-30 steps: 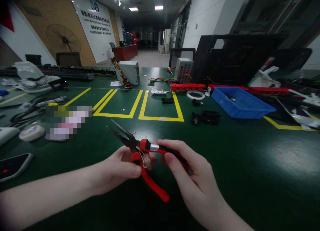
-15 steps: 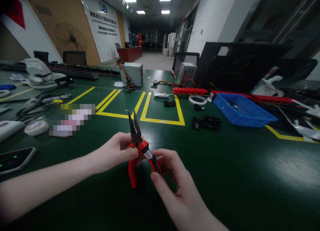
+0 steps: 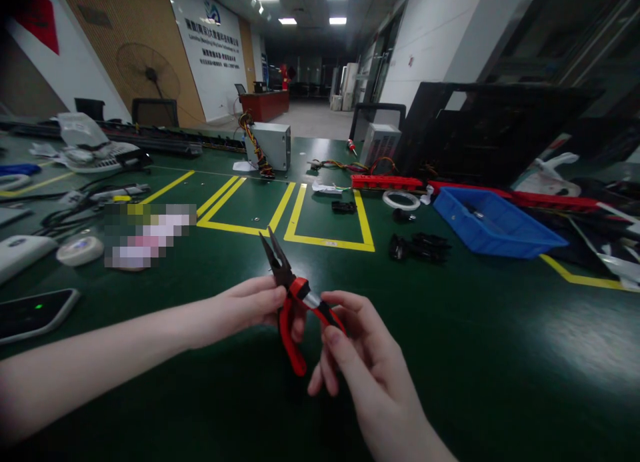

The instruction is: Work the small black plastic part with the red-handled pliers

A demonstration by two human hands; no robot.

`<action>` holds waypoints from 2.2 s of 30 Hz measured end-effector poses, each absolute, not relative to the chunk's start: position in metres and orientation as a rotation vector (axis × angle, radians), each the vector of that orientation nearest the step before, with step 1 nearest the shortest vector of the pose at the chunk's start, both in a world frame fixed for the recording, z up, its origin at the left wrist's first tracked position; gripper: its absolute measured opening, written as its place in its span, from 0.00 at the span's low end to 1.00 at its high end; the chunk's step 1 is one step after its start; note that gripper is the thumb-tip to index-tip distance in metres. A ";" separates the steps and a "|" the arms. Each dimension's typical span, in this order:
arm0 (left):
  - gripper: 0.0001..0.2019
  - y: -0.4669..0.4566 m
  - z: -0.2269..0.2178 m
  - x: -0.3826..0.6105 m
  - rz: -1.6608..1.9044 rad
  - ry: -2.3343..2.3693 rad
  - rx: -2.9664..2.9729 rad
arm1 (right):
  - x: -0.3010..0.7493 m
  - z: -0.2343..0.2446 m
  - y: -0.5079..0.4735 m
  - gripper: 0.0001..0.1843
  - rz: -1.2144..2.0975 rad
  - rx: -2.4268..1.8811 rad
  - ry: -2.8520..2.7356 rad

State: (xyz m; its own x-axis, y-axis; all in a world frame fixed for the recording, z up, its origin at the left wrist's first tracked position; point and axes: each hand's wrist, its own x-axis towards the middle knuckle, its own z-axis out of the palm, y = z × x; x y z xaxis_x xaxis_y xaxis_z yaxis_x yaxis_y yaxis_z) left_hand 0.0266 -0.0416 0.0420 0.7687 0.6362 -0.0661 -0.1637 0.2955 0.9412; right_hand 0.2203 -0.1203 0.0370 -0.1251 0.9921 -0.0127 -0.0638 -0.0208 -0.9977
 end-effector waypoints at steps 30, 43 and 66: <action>0.16 -0.072 0.027 0.054 0.696 0.506 1.209 | 0.248 0.040 -0.095 0.31 -0.785 -1.371 -2.233; 0.20 -0.071 0.052 0.031 0.361 0.557 1.950 | 0.269 0.041 -0.085 0.22 -0.455 -1.299 -2.208; 0.21 -0.012 0.015 -0.020 0.515 0.784 2.530 | 0.286 0.019 -0.071 0.24 -0.372 -1.234 -2.268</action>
State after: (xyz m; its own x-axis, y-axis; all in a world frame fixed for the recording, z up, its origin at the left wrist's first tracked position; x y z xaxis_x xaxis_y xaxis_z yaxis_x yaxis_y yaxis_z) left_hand -0.0199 -0.0121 0.0152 0.7699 0.6005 0.2160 0.4366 -0.7425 0.5079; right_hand 0.2856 -0.0711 0.0188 -0.4449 0.6933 0.5669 0.8381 0.5455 -0.0095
